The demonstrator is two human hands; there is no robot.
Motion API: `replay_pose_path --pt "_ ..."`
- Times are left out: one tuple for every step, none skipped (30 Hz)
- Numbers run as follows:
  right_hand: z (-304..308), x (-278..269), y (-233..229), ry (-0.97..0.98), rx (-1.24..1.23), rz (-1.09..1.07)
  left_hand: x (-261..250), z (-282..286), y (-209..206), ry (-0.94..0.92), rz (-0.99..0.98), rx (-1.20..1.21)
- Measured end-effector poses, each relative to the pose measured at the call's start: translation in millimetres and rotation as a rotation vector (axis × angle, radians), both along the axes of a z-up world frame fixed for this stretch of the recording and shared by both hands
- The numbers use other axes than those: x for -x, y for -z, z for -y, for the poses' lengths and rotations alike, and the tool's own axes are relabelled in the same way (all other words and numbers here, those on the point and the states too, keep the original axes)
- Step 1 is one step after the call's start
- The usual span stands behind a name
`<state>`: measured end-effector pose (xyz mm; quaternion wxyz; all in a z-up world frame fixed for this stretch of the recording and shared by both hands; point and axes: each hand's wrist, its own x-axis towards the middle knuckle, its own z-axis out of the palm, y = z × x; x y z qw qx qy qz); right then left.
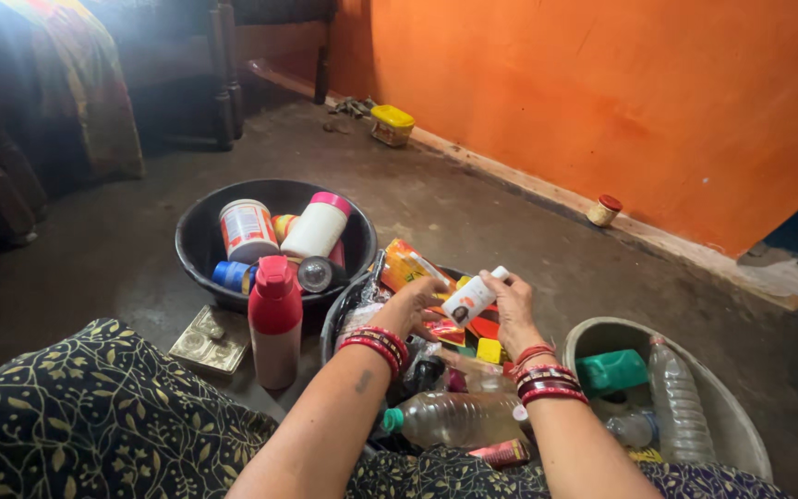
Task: The person sits on the floor and sorts various plastic and metal containers from a large basin into a smaller black bowl. They handle bottles, jars, and tins one by one, opening and closing lids, and placing them into the bowl.
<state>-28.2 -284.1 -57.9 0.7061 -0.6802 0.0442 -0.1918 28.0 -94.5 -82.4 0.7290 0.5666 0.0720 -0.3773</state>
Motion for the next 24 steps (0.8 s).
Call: replay_pose_path --pt "0 -2 -2 -0.013 -0.023 0.007 -1 1 3 0.012 -0.003 0.066" --pt "-1 -3 -5 -0.026 -0.045 0.014 -2 3 8 0.024 -0.007 0.131" --pt "-3 -3 -9 -0.037 -0.068 0.02 -4 5 14 0.037 -0.01 0.197" --pt "-7 0 -12 -0.034 -0.085 0.0 -6 7 18 0.06 0.02 0.218" --pt "-10 5 -16 -0.028 -0.1 -0.019 -7 10 20 0.085 0.051 0.239" --pt "-13 10 -22 -0.023 -0.116 -0.038 -8 10 21 0.109 0.082 0.261" --pt "-15 13 -28 -0.027 -0.133 -0.049 -6 9 19 0.078 0.1 0.243" --pt "-17 17 -34 -0.03 -0.15 -0.06 -3 7 17 0.047 0.118 0.226" --pt "-18 20 -39 -0.035 -0.167 -0.07 0 4 13 0.015 0.138 0.208" --pt "-20 22 -42 -0.066 -0.167 -0.067 2 -1 8 0.0 0.12 0.224" --pt "-20 24 -45 -0.095 -0.167 -0.064 5 -4 4 -0.013 0.101 0.241" --pt "-20 26 -47 -0.123 -0.166 -0.062 7 -6 -1 -0.025 0.082 0.258" --pt "-20 26 -49 -0.16 -0.192 -0.034 11 -8 -6 -0.032 0.072 0.299" --pt "-20 25 -51 -0.197 -0.219 -0.006 14 -10 -10 -0.038 0.062 0.34" --pt "-21 25 -52 -0.235 -0.247 0.02 17 -12 -13 -0.046 0.05 0.38" --pt "-23 25 -53 -0.253 -0.263 0.044 21 -14 -16 -0.051 0.091 0.381" --pt "-25 25 -55 -0.269 -0.28 0.067 24 -13 -20 -0.054 0.131 0.383" --pt "-27 25 -58 -0.286 -0.296 0.09 27 -13 -24 -0.057 0.171 0.384" --pt "-29 25 -62 -0.282 -0.3 0.108 30 -12 -29 -0.079 0.2 0.385" --pt "-31 23 -67 -0.277 -0.304 0.125 31 -11 -34 -0.101 0.23 0.387" --pt "-34 22 -71 -0.272 -0.31 0.138 34 -10 -38 -0.124 0.255 0.387" --pt "-36 21 -74 -0.283 -0.319 0.16 36 -8 -41 -0.163 0.262 0.382" --pt "-38 19 -77 -0.293 -0.328 0.182 38 -5 -45 -0.201 0.269 0.378" --pt "-40 18 -79 -0.303 -0.337 0.204 39 -4 -48 -0.238 0.275 0.374"
